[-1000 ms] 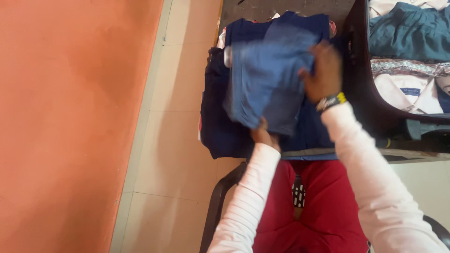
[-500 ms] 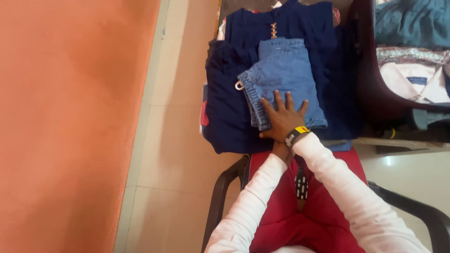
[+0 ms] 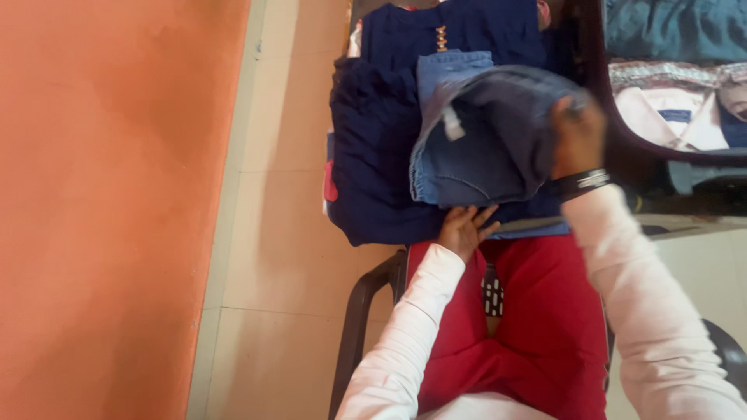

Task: The person spreads out and smooths a blue dress, grey trousers, and denim jeans on a table before folding and placing them into an open suitcase.

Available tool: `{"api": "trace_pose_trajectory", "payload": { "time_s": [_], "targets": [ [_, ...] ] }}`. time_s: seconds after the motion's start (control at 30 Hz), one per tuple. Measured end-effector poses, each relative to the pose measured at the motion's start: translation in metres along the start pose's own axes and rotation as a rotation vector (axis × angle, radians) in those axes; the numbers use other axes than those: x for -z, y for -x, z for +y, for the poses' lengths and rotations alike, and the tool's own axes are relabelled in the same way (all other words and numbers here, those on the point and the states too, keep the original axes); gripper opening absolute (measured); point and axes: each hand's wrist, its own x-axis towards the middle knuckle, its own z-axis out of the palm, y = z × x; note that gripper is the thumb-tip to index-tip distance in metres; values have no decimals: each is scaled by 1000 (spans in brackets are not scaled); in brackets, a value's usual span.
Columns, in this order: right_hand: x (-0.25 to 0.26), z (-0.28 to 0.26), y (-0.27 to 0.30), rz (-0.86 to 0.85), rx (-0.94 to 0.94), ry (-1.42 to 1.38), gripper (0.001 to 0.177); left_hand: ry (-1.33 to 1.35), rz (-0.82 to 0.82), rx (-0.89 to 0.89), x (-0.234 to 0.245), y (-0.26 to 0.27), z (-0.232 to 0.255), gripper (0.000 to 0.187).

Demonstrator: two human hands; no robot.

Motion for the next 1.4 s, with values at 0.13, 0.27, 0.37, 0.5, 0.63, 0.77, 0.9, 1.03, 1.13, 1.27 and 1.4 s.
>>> {"api": "trace_pose_trajectory", "payload": {
  "time_s": [0.13, 0.27, 0.37, 0.5, 0.63, 0.77, 0.9, 1.03, 1.13, 1.27, 1.4],
  "targets": [
    [44, -24, 11, -10, -170, -490, 24, -17, 27, -6, -20, 6, 9, 10],
    [22, -16, 50, -63, -111, -293, 28, -227, 260, 12, -38, 19, 7, 23],
    [-11, -19, 62, -150, -88, -227, 34, -794, 455, -52, -50, 53, 1, 25],
    [-43, -36, 68, -208, -102, -171, 37, -1442, 702, -840, -57, 64, 49, 38],
    [-67, -53, 70, -124, -29, -198, 40, -1644, 892, -780, -65, 18, 118, 62],
    [-81, -62, 77, -111, -31, -110, 44, -1647, 848, -507, -86, 5, 136, 35],
    [-76, -69, 81, -235, -35, -165, 49, -1461, 546, -793, -134, 10, 125, 37],
    [-50, -79, 69, -292, 135, -273, 65, -1050, 256, -802, -185, -15, 96, 41],
    [-8, -83, 42, -68, 197, -6, 56, -1163, 84, -790, -221, -40, 62, 50],
    [67, -75, 20, 158, 23, 278, 39, -961, -331, -449, -243, -58, 27, 42],
    [126, -27, 15, 188, 17, 1079, 29, -1527, -70, -640, -205, -53, 8, 39]
  ]
}}
